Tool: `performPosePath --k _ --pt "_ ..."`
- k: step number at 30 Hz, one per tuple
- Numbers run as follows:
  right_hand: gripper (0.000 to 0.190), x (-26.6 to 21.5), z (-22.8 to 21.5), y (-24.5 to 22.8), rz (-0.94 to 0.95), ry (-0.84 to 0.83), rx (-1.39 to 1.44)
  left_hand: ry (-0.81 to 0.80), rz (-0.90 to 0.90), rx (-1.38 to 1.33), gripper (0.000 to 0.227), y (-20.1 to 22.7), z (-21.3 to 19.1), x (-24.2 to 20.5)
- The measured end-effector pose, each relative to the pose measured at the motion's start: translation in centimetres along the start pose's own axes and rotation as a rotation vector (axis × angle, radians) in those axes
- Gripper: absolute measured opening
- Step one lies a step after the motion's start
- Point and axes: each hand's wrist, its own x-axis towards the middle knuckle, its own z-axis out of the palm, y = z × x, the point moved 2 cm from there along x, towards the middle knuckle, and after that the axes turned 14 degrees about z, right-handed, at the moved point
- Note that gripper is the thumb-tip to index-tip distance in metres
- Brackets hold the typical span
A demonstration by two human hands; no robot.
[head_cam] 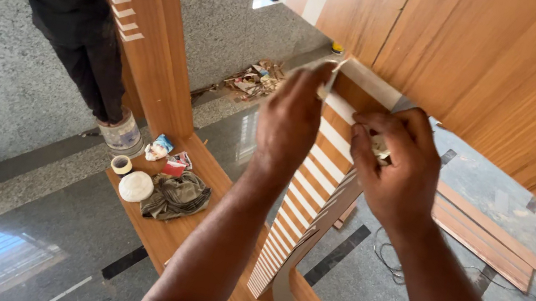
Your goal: The person removes strips of white masking tape from the underside of a wooden structure. They peel the tape off by hand, gathering the removed pieces into a ball in their hand while working on the wooden surface.
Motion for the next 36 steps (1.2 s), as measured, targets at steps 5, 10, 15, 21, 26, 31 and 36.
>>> performPosePath --k 5,10,15,21,26,31,36 --pt "0.037 -0.2 0.0 -0.2 -0.028 -0.001 -0.012 0.068 0.168 0.008 0.023 2.8 -2.5 -2.6" --pt "0.048 -1.2 0.0 0.4 -0.042 -0.104 -0.213 -0.036 0.215 -0.029 0.029 6.9 -5.7 -3.8" --pt "0.042 -2.7 -2.2 2.3 -0.051 -0.136 -0.074 -0.231 0.185 -0.138 0.044 11.2 -7.4 -4.0" --pt "0.031 -4.1 -3.3 5.0 -0.140 -0.084 -0.003 -0.203 0.123 -0.258 0.042 12.9 -6.3 -5.2" --pt "0.016 -6.2 -3.6 11.1 0.144 0.121 0.046 0.286 -0.496 -0.946 0.031 8.8 -4.3 -6.2" --pt "0.018 -7.9 -5.3 17.0 0.615 0.288 0.322 0.147 -0.662 -0.847 0.030 -2.5 -0.1 -2.0" --pt "0.011 -7.9 -6.3 15.8 0.783 0.397 0.733 -0.096 -0.635 -1.110 0.025 -5.2 6.1 0.1"
